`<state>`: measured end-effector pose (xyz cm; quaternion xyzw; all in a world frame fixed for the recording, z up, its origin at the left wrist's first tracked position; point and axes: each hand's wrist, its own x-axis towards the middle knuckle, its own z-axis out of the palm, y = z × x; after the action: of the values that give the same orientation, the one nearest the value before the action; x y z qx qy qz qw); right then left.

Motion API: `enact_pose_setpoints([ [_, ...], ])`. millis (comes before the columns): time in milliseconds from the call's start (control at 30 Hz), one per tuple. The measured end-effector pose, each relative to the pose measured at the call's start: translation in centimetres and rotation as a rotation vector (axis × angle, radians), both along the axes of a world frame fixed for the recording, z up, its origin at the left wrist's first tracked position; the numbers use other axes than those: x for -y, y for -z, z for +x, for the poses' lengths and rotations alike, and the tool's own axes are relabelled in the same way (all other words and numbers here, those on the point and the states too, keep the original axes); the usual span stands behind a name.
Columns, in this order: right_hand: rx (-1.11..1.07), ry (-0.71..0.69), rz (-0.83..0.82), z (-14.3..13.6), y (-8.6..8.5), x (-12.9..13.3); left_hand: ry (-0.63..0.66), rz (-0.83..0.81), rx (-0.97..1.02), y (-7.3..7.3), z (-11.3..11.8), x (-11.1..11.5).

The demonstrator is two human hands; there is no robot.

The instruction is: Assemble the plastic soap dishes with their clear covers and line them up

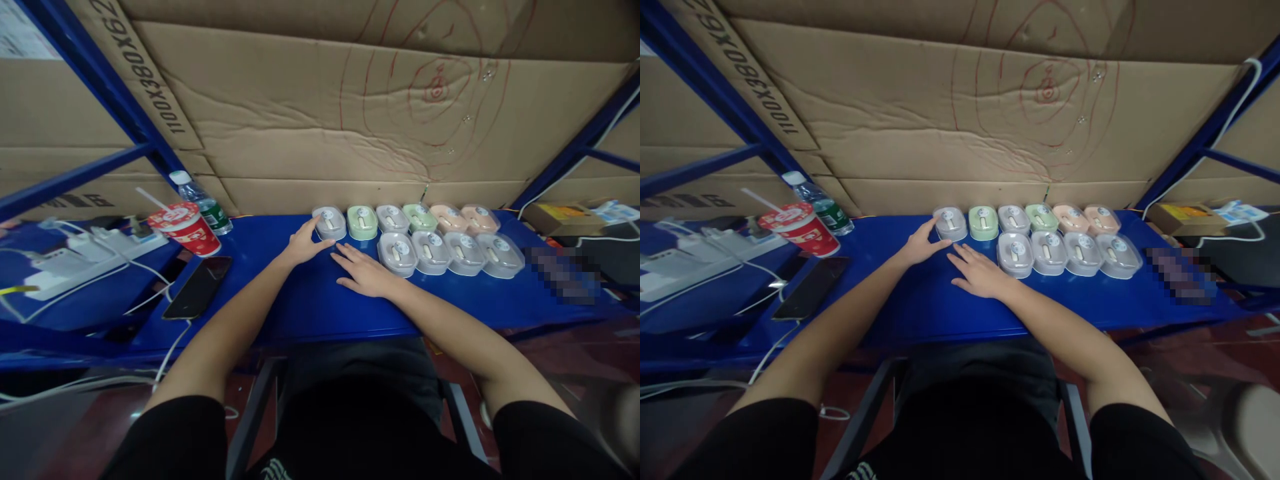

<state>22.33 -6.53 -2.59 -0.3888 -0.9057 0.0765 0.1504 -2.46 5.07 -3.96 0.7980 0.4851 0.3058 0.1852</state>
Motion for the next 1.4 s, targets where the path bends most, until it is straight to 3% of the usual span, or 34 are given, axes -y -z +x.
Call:
enact_pose_setpoints([
  [200,0.012,0.002,-0.021,0.1,0.1,0.0,-0.025,-0.044,0.054,-0.7,2.2,-2.3],
  [467,0.065,-0.001,-0.086,0.0,-0.6,0.2,-0.017,-0.075,0.310,2.6,3.1,-2.6],
  [667,0.098,-0.026,-0.129,0.5,-1.1,0.1,-0.140,0.136,0.037,1.1,3.3,-0.6],
  [867,0.087,-0.045,-0.140,1.3,-1.4,-0.1,-0.193,0.218,-0.235,0.0,4.3,1.0],
  [1167,-0.009,-0.040,-0.110,2.0,-2.0,-0.4,-0.206,0.029,-0.195,0.6,3.0,1.0],
  [1400,-0.195,-0.081,0.049,2.1,-3.0,0.1,-0.130,-0.078,-0.364,0.2,2.3,1.6],
])
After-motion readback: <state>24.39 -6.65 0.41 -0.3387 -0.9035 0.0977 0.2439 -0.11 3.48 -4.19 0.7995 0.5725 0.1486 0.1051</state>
